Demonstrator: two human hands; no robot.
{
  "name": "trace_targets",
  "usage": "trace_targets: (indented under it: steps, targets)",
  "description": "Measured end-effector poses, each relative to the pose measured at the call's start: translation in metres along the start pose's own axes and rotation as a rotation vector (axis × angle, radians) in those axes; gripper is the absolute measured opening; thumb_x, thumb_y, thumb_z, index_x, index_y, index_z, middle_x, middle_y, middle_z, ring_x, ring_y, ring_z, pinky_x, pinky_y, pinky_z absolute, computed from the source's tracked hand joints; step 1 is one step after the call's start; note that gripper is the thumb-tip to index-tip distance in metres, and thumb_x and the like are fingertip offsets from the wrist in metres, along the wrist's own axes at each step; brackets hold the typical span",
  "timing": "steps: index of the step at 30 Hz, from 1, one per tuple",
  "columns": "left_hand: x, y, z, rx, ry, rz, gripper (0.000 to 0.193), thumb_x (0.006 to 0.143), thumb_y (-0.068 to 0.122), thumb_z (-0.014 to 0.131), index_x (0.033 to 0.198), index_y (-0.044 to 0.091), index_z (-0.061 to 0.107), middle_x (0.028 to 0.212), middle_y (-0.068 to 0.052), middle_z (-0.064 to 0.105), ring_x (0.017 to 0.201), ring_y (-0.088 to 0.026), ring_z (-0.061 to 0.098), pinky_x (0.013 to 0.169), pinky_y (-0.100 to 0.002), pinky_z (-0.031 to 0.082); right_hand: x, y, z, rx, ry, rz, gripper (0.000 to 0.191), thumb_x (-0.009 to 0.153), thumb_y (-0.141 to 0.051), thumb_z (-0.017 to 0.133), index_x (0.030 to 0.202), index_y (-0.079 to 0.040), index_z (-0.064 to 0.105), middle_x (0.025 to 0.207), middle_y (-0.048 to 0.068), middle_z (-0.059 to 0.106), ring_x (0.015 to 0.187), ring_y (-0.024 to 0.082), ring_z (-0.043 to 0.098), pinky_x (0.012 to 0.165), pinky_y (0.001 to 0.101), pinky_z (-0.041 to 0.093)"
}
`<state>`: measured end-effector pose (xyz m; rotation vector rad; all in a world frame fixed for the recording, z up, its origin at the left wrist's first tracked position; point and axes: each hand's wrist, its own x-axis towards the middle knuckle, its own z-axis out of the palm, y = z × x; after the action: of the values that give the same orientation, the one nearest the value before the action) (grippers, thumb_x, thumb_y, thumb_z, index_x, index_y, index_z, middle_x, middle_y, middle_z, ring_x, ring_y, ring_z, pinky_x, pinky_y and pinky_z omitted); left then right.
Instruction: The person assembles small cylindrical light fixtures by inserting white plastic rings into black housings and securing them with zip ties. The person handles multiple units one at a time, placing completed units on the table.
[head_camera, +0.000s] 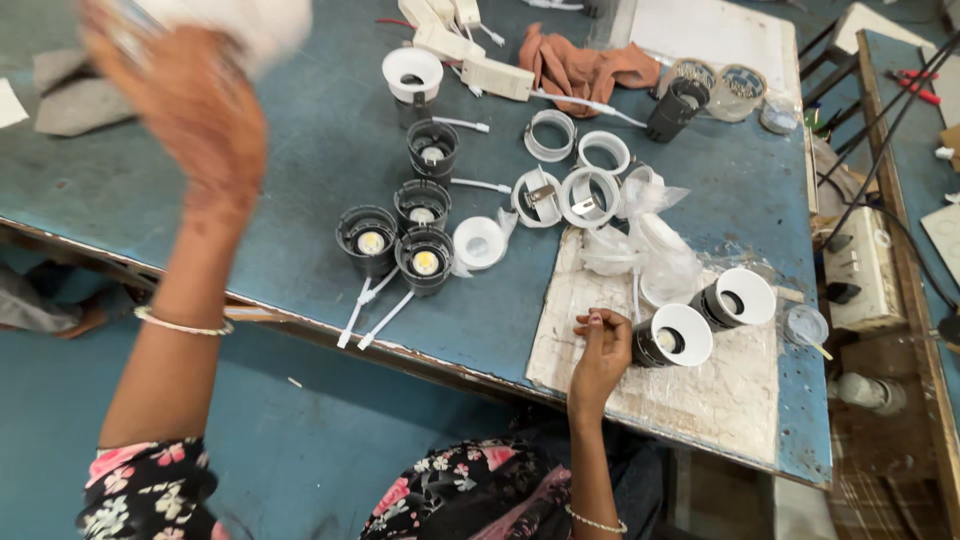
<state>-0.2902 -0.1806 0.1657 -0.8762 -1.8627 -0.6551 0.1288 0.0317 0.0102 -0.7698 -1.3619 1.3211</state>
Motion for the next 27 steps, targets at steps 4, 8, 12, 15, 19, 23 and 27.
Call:
trace_targets:
  steps: [4, 8, 12, 15, 19, 23, 27]
  targets:
    - [-0.076, 0.013, 0.032, -0.04, -0.695, -0.005, 0.038, 0.093, 0.011, 0.07, 0.131, 0.003, 0.064, 0.136, -0.012, 0.06, 0.13, -0.028, 0.055, 0.116, -0.056, 0.029, 0.005, 0.0, 0.002, -0.014, -0.007, 0.037, 0.012, 0.105, -0.012, 0.056, 0.107, -0.001, 0.059, 0.097, 0.007, 0.067, 0.087, 0.012, 0.064, 0.079, 0.027, 0.053]
    - [-0.099, 0.011, 0.039, -0.08, -0.856, 0.047, 0.038, 0.091, 0.015, 0.07, 0.128, 0.007, 0.066, 0.136, -0.008, 0.06, 0.131, -0.025, 0.055, 0.116, -0.065, 0.023, 0.007, -0.001, 0.004, -0.044, -0.03, 0.033, 0.011, 0.105, -0.011, 0.057, 0.106, -0.001, 0.059, 0.093, 0.007, 0.067, 0.084, 0.012, 0.063, 0.077, 0.0265, 0.052]
    - [-0.087, 0.018, 0.025, -0.125, -0.713, 0.089, 0.038, 0.089, 0.02, 0.07, 0.126, 0.011, 0.067, 0.137, -0.005, 0.061, 0.132, -0.022, 0.055, 0.115, -0.073, 0.018, 0.006, -0.003, 0.002, -0.12, -0.052, 0.051, 0.011, 0.105, -0.011, 0.057, 0.105, -0.001, 0.06, 0.091, 0.006, 0.068, 0.082, 0.012, 0.063, 0.077, 0.0262, 0.052]
    - [-0.073, 0.038, -0.01, -0.19, -0.615, 0.094, 0.039, 0.089, 0.021, 0.069, 0.127, 0.01, 0.068, 0.139, -0.007, 0.06, 0.134, -0.023, 0.053, 0.115, -0.072, 0.019, 0.004, -0.005, 0.001, -0.125, -0.049, 0.053, 0.011, 0.105, -0.011, 0.057, 0.105, 0.0, 0.06, 0.091, 0.007, 0.068, 0.081, 0.012, 0.062, 0.077, 0.026, 0.05]
    - [-0.052, 0.077, -0.07, -0.281, -0.565, 0.028, 0.03, 0.097, 0.021, 0.068, 0.125, 0.01, 0.069, 0.135, -0.008, 0.063, 0.13, -0.027, 0.055, 0.119, -0.06, 0.026, 0.004, -0.005, 0.002, -0.131, -0.068, 0.042, 0.011, 0.105, -0.01, 0.058, 0.104, 0.0, 0.06, 0.09, 0.007, 0.068, 0.082, 0.012, 0.063, 0.076, 0.0261, 0.051]
    - [-0.051, 0.12, -0.115, -0.659, -0.61, -0.113, 0.024, 0.096, 0.018, 0.066, 0.118, 0.01, 0.069, 0.124, -0.007, 0.069, 0.125, -0.027, 0.062, 0.11, -0.042, 0.046, 0.005, -0.006, 0.003, -0.16, -0.077, 0.038, 0.009, 0.103, -0.008, 0.058, 0.103, 0.0, 0.061, 0.09, 0.007, 0.068, 0.083, 0.012, 0.065, 0.075, 0.0263, 0.053]
    - [-0.094, 0.191, -0.121, -1.099, -0.784, -0.105, 0.018, 0.095, 0.017, 0.071, 0.111, 0.011, 0.072, 0.113, -0.008, 0.072, 0.109, -0.024, 0.07, 0.095, -0.038, 0.055, 0.01, -0.011, 0.014, -0.3, -0.078, -0.009, 0.011, 0.098, -0.007, 0.06, 0.107, -0.001, 0.062, 0.101, 0.009, 0.066, 0.089, 0.015, 0.066, 0.074, 0.0276, 0.056]
